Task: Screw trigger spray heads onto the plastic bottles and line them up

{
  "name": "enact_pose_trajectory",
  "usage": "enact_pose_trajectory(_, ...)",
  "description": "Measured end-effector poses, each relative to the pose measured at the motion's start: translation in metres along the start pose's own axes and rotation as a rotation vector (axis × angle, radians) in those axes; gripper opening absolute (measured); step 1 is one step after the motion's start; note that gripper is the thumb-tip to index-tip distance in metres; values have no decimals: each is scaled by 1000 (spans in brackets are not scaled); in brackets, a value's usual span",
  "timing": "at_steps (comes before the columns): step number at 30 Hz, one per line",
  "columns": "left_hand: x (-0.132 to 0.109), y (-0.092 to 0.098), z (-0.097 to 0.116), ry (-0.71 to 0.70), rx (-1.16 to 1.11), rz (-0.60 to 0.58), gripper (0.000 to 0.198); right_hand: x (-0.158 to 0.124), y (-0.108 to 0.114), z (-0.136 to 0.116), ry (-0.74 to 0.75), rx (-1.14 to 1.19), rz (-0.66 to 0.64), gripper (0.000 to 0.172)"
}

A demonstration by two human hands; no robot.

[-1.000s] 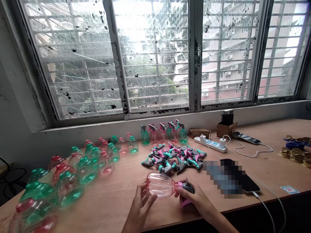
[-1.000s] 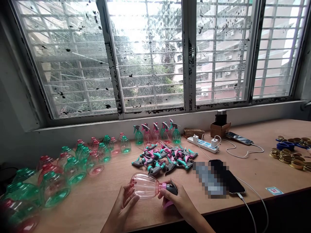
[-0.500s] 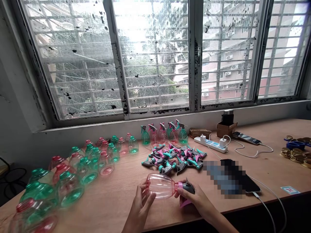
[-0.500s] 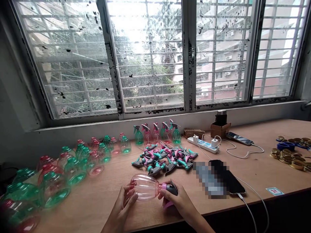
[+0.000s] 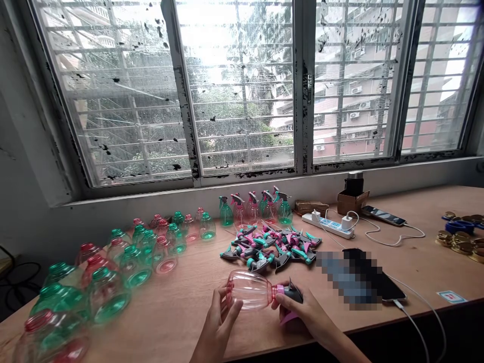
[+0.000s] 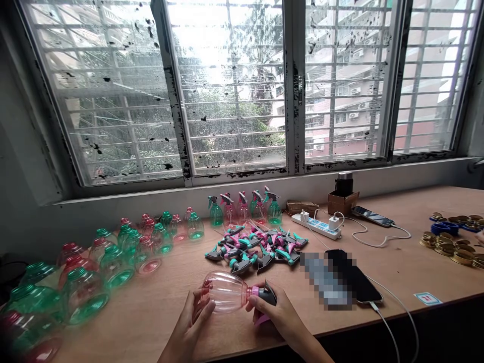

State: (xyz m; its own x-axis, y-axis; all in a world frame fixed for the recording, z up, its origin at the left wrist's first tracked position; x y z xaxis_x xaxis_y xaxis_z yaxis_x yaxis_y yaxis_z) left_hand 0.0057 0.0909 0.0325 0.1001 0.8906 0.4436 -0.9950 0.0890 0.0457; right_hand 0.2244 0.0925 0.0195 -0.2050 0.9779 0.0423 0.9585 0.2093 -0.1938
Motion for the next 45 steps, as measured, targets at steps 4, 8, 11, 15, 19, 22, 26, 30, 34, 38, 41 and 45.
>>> enact_pose_trajectory(4, 0, -2, 1, -7, -27, -23, 46, 1, 0, 0, 5, 3, -12, 44)
enact_pose_trajectory(8, 1, -2, -1, -34, -23, -56, 45, 2, 2, 0, 6, 12, -3, 44)
enact_pose_trajectory(11, 2, -4, -4, -46, -63, -76, 42, 3, 3, 0, 11, 28, 10, 45)
enact_pose_trajectory(15, 0, -4, -6, -26, -60, -61, 45, 1, 3, 2, -1, 48, 9, 46)
enact_pose_trajectory(19, 0, -1, -1, -39, -40, -14, 45, 1, 4, 4, -16, 57, 19, 47)
enact_pose_trajectory(22, 1, -1, -1, -41, -44, 0, 46, 2, 4, 4, -15, 49, 12, 46)
enact_pose_trajectory(26, 2, -3, -7, -51, -50, -63, 43, 4, 6, 3, 16, 67, 12, 43)
enact_pose_trajectory(30, 2, -2, -12, -49, -47, -89, 42, 4, 6, 5, 14, 60, 8, 42)
enact_pose_trajectory(34, 1, -5, -10, -27, -41, -101, 46, 3, 4, 4, 4, 61, -1, 43)
enact_pose_trajectory(38, 0, -2, -5, -21, -14, -47, 44, 3, 3, 4, -1, 51, -6, 43)
enact_pose_trajectory(41, 0, -3, -8, -24, -35, -76, 45, 3, 4, 4, 7, 40, 4, 43)
enact_pose_trajectory(45, 2, -2, -13, -59, -38, -101, 46, 4, 4, 4, 5, 44, 2, 44)
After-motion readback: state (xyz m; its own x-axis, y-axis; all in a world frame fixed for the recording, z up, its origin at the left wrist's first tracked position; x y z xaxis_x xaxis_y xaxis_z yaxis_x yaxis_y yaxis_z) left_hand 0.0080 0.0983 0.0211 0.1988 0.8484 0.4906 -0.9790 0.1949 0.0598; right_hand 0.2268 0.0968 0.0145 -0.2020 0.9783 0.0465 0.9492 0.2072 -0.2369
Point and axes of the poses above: each hand's wrist, its own x-axis towards the middle knuckle, its own y-axis out of the back of the hand, z = x × y, the point moved 9 cm from there along x, towards the middle knuckle, and after that the axes turned 11 degrees about -y, right-handed, at the moved point
